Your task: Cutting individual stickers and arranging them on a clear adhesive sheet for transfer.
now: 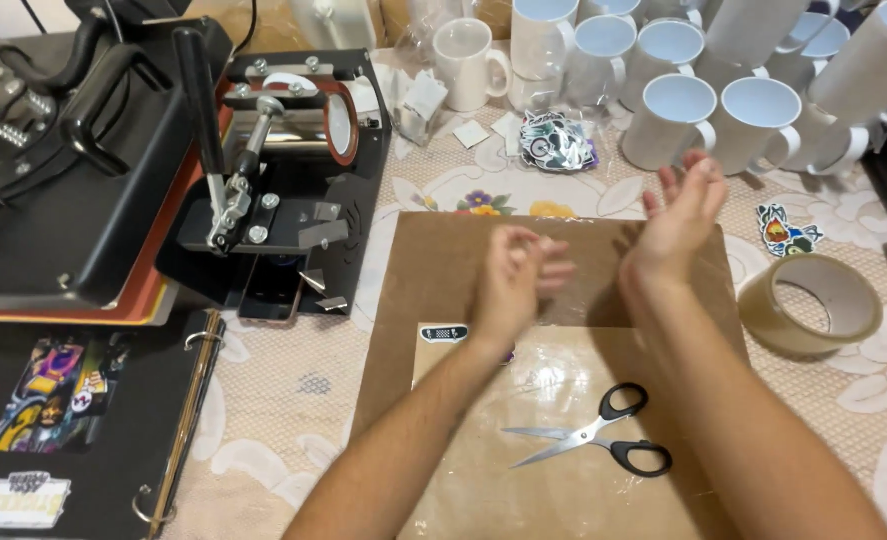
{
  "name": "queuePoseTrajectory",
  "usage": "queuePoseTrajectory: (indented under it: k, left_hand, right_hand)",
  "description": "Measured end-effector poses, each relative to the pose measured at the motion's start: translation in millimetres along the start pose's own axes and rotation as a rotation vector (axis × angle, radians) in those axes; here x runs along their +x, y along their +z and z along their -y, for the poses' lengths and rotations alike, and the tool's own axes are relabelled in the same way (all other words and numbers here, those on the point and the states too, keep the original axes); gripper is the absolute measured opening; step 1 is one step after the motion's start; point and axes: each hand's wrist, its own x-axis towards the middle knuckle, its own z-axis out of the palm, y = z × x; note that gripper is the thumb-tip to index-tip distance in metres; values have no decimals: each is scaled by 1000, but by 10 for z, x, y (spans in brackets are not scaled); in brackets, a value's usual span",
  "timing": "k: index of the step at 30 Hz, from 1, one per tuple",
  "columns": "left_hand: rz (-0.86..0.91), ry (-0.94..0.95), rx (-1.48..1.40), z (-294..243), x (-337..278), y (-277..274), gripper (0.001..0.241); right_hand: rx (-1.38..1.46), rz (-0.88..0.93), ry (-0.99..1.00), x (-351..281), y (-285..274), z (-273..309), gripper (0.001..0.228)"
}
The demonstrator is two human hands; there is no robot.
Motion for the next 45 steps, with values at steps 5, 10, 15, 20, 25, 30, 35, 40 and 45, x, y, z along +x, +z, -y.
queuePoseTrajectory:
  k: [5,10,15,20,25,30,35,40,45]
  left_hand:
    - [-248,197,453,272,1198,-539,14]
    - [-297,320,830,468,1854,-748,12]
    - [-305,292,1080,404,1919,-708,49]
    - [-186,330,1034,-7,1171,-323,44]
    - [188,690,897,-364,-10,-171,24]
    - [488,791,938,-685,-909,-572,13]
    - [117,554,839,-715,-1194,-1366,6]
    - [-442,73,590,-675,-1174,-2231,14]
    - [-397,-109,579,-790,-1117,-2585,34]
  right_hand:
    - [-78,50,-12,20,-511,1023,11]
    - [-131,24,3,1202,-2152,734,26]
    - [-654,306,6,1005,-2198,1110,6]
    - [-992,374,-105,691,-1677,1360,12]
    - [-1221,461,-249,669,-1521,1261,11]
    - [-1207,695,-205,196,-1205,1170,23]
    - [-1200,873,-234,-434,-872,1217,25]
    - [-1251,1007,-303,-819,-764,1235,26]
    - [-1220,1020,-317,-1123,-685,1335,24]
